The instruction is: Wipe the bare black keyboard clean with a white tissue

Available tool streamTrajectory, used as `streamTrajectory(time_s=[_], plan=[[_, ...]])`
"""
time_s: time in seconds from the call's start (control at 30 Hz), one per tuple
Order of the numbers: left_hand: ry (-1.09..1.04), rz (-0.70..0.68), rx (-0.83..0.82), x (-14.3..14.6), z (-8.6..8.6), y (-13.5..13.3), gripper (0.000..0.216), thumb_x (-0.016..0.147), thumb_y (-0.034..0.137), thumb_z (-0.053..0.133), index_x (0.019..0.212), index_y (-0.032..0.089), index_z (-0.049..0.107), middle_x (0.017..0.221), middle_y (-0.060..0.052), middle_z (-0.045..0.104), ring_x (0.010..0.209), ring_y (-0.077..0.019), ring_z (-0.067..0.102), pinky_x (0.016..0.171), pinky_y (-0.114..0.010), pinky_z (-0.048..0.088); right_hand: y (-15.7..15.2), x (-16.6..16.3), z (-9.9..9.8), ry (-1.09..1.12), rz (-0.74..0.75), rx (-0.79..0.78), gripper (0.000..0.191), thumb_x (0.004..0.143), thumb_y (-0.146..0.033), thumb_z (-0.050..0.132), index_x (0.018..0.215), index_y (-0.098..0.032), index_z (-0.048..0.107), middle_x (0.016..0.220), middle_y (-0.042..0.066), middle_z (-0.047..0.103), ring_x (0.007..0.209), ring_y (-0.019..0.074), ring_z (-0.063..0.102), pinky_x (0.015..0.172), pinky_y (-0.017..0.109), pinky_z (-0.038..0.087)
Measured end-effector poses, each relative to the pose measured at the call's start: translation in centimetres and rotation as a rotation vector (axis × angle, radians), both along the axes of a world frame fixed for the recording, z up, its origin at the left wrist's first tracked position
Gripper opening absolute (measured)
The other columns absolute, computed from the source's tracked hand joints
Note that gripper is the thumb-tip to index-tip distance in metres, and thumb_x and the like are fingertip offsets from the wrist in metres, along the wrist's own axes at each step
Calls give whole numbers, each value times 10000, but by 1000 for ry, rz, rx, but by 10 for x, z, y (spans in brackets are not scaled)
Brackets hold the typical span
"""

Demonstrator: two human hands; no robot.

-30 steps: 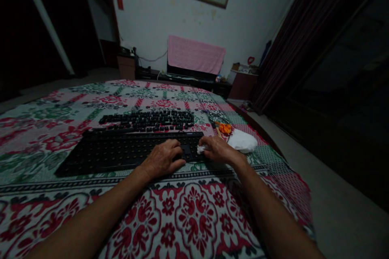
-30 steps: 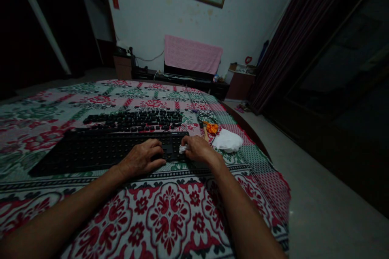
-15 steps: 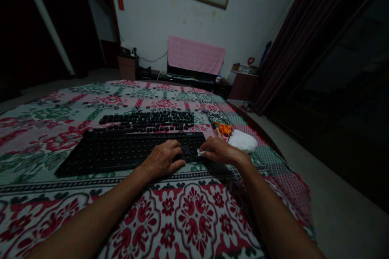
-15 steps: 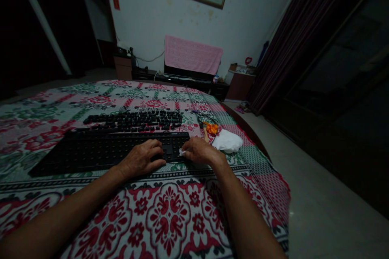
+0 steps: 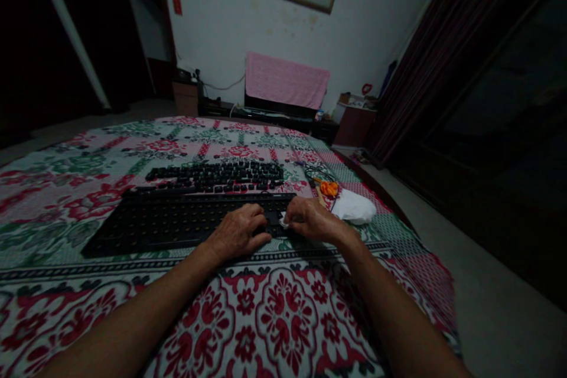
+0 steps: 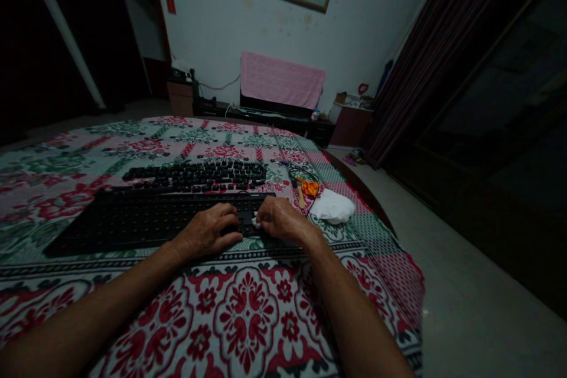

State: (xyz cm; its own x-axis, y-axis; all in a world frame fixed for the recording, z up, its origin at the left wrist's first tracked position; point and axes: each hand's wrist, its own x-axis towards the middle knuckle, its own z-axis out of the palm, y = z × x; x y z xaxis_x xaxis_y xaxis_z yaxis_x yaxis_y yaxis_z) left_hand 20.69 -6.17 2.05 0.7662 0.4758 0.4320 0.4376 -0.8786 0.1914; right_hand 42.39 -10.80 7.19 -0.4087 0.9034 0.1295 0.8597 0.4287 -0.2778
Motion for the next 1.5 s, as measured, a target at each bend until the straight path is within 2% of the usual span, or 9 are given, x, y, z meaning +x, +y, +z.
streamTrajectory(time_s=[0.33,0.47,0.63,0.77,0.93,1.17,1.3,1.4,1.5], plan=[[14,4,2,0,2,-2,215,815,394,507,838,195,584,922,-49,533,873,-178,499,729,-292,433,-3,-5,4,-175,104,-77,241,718,-64,500,811,-147,706,807,67,646,762,145,555,678,208,395],[22,7,3,0,2,-1,223,820,397,499,838,192,585,940,-52,533,885,-178,500,743,-293,439,-2,11,4,-234,35,-141,249,695,-62,480,732,-163,705,706,49,655,683,141,557,653,214,392],[28,8,2,0,1,-1,224,822,394,499,849,189,584,932,-53,531,894,-177,500,767,-292,444,-1,25,9,-147,-21,-94,265,677,-53,503,807,-146,714,817,62,661,761,152,573,700,217,410],[27,9,7,0,1,0,227,817,400,504,849,190,584,931,-51,530,899,-180,498,766,-293,443,-1,15,9,-89,29,10,244,718,-72,516,852,-149,705,858,63,629,801,142,555,727,220,404],[32,10,3,0,1,0,232,820,407,496,850,195,584,919,-48,527,882,-176,499,747,-288,441,-2,-2,3,-144,89,-48,240,717,-61,518,831,-157,706,841,64,632,766,136,555,663,204,388],[27,7,2,0,2,-1,235,821,404,496,845,188,587,934,-50,531,887,-176,497,758,-290,439,0,23,7,-170,-65,-172,289,647,-23,503,778,-163,720,748,38,689,720,142,588,682,210,415],[37,8,-11,0,4,-2,228,823,394,496,845,186,588,920,-48,530,882,-174,498,751,-286,439,-1,37,19,-81,-211,-101,287,659,-30,491,807,-134,714,772,47,696,708,139,597,677,211,435],[30,10,-9,-1,3,-1,229,821,395,499,856,187,588,927,-49,529,892,-175,497,758,-285,440,-2,39,22,-84,-217,-63,276,659,-37,501,811,-123,715,789,57,695,751,152,599,690,213,437],[21,11,1,0,1,-1,228,821,396,499,862,189,589,948,-52,529,904,-176,497,767,-289,440,1,35,15,-88,-163,-121,300,657,-41,503,853,-116,718,825,70,698,760,148,601,692,207,438]])
